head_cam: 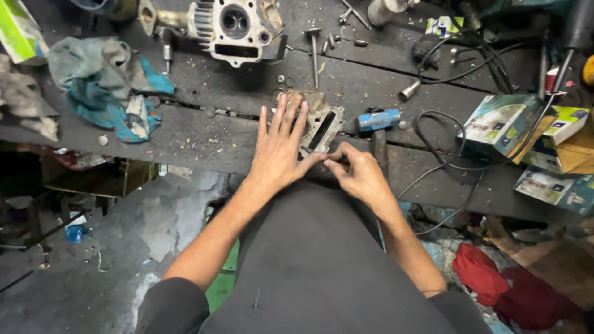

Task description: The person works on a disassembled engine cylinder head, using a hammer to tap a piston into place and then using a screwdriver to adjust internal components. The person rotates the head to access different areas and continues to manipulate the parts with the screwdriver.

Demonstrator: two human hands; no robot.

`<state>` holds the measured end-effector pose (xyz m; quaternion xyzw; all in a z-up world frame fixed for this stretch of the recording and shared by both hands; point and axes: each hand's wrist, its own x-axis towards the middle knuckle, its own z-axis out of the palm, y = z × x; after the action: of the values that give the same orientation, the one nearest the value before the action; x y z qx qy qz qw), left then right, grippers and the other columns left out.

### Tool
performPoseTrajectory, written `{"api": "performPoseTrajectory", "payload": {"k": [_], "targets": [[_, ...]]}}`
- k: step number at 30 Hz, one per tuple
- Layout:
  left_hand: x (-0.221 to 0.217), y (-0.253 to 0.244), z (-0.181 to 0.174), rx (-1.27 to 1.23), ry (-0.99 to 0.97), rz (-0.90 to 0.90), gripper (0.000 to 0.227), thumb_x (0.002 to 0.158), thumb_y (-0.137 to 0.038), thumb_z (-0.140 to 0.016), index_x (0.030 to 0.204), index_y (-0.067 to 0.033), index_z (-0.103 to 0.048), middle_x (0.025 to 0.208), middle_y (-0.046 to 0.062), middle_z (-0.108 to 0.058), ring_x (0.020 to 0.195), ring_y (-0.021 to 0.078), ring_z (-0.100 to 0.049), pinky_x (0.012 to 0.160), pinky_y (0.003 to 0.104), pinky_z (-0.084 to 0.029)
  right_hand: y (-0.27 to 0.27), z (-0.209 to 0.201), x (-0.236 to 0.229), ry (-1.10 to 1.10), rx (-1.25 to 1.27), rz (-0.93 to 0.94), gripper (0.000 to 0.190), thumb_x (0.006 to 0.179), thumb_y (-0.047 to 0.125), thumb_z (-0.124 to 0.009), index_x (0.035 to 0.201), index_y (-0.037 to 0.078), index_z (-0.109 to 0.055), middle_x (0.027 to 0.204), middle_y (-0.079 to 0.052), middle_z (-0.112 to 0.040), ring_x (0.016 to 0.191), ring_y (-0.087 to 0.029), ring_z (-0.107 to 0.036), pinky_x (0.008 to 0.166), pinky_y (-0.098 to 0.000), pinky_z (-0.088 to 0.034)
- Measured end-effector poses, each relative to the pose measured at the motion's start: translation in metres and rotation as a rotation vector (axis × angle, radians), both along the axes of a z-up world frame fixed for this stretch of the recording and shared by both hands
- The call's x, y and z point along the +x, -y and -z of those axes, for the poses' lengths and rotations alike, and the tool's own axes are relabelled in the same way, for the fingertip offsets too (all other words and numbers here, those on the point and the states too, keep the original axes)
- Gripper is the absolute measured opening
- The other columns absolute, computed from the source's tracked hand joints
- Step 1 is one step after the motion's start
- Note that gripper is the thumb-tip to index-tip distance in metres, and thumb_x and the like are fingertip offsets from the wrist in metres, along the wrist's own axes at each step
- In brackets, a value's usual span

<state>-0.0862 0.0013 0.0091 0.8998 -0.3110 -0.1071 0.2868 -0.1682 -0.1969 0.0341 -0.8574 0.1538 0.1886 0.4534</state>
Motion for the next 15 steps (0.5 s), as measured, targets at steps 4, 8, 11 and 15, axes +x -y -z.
{"api": "performPoseTrajectory", "payload": {"k": [4, 8, 11, 15], "targets": [[-0.004, 0.003, 0.001, 0.038, 0.011, 0.005, 0.1, 0.088, -0.058, -0.071, 0.158, 0.0011, -0.031, 0.169, 0.017, -0.019, 0.157, 0.0403, -0.009, 0.122, 0.067, -0.009, 0.003, -0.006, 0.008, 0.047, 0.06, -0.03, 0.017, 0.089, 0.014, -0.077, 0.092, 0.002, -0.066, 0.07, -0.01, -0.07, 0.059, -0.013, -0.062, 0.054, -0.0329, -0.048], [-0.008, 0.001, 0.009, -0.002, 0.039, -0.015, 0.09, 0.092, -0.057, -0.07, 0.159, -0.0078, -0.036, 0.169, 0.013, -0.026, 0.158, 0.0375, -0.016, 0.124, 0.066, -0.014, -0.002, -0.01, 0.008, 0.042, 0.025, -0.005, 0.016, 0.089, 0.015, -0.076, 0.092, 0.003, -0.065, 0.072, -0.011, -0.072, 0.06, -0.019, -0.069, 0.056, -0.0351, -0.051], [-0.009, -0.002, 0.014, -0.082, 0.094, -0.036, 0.077, 0.093, -0.057, -0.072, 0.157, -0.0232, -0.046, 0.168, 0.011, -0.031, 0.158, 0.035, -0.022, 0.124, 0.06, -0.02, -0.004, -0.013, 0.009, -0.055, -0.062, 0.023, 0.016, 0.089, 0.016, -0.077, 0.092, 0.004, -0.066, 0.069, -0.015, -0.071, 0.059, -0.025, -0.071, 0.056, -0.0385, -0.051], [-0.011, -0.004, 0.02, -0.126, 0.133, -0.053, 0.073, 0.093, -0.056, -0.075, 0.154, -0.0271, -0.05, 0.166, 0.009, -0.036, 0.155, 0.0336, -0.028, 0.121, 0.056, -0.025, -0.008, -0.015, 0.009, 0.106, -0.043, 0.002, 0.016, 0.089, 0.016, -0.076, 0.093, 0.005, -0.065, 0.076, -0.014, -0.073, 0.068, -0.026, -0.074, 0.059, -0.0379, -0.054]]}}
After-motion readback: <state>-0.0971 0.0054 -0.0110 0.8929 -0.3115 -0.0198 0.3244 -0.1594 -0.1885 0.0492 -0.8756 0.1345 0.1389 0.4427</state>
